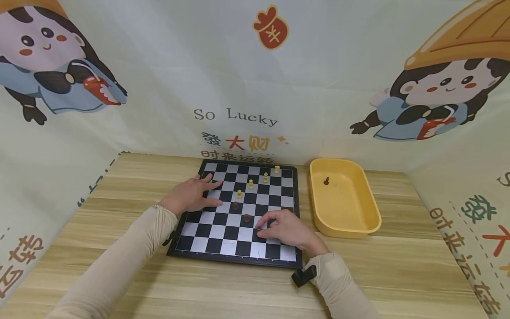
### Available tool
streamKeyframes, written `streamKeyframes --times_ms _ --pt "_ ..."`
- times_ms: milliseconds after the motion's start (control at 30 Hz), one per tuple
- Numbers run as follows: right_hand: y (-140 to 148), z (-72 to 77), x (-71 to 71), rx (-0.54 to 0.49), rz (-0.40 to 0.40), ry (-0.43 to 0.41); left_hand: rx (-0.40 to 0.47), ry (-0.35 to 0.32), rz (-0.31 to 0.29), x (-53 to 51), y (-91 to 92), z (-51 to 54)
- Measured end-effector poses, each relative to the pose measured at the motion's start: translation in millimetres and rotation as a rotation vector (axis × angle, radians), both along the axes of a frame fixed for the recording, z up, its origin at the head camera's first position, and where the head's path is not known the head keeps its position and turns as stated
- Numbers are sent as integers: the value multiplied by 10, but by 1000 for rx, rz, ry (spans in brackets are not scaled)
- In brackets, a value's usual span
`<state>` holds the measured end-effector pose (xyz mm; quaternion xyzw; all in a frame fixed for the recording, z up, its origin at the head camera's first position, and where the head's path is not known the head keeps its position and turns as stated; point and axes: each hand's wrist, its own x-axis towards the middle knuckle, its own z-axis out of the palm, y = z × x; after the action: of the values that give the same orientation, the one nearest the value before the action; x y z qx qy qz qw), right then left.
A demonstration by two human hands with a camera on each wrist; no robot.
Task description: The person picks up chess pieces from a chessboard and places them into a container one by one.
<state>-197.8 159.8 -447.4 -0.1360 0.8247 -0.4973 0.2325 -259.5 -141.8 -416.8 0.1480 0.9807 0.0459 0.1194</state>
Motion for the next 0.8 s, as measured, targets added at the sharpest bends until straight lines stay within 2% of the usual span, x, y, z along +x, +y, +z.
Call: streamKeyframes --times_ms 533,800 --pt "28 1 25 -50 -25 -50 -9 2 -6 -21 -2 -29" --pt "26 26 26 -40 -26 -40 -3 3 2 -25 -12 -19"
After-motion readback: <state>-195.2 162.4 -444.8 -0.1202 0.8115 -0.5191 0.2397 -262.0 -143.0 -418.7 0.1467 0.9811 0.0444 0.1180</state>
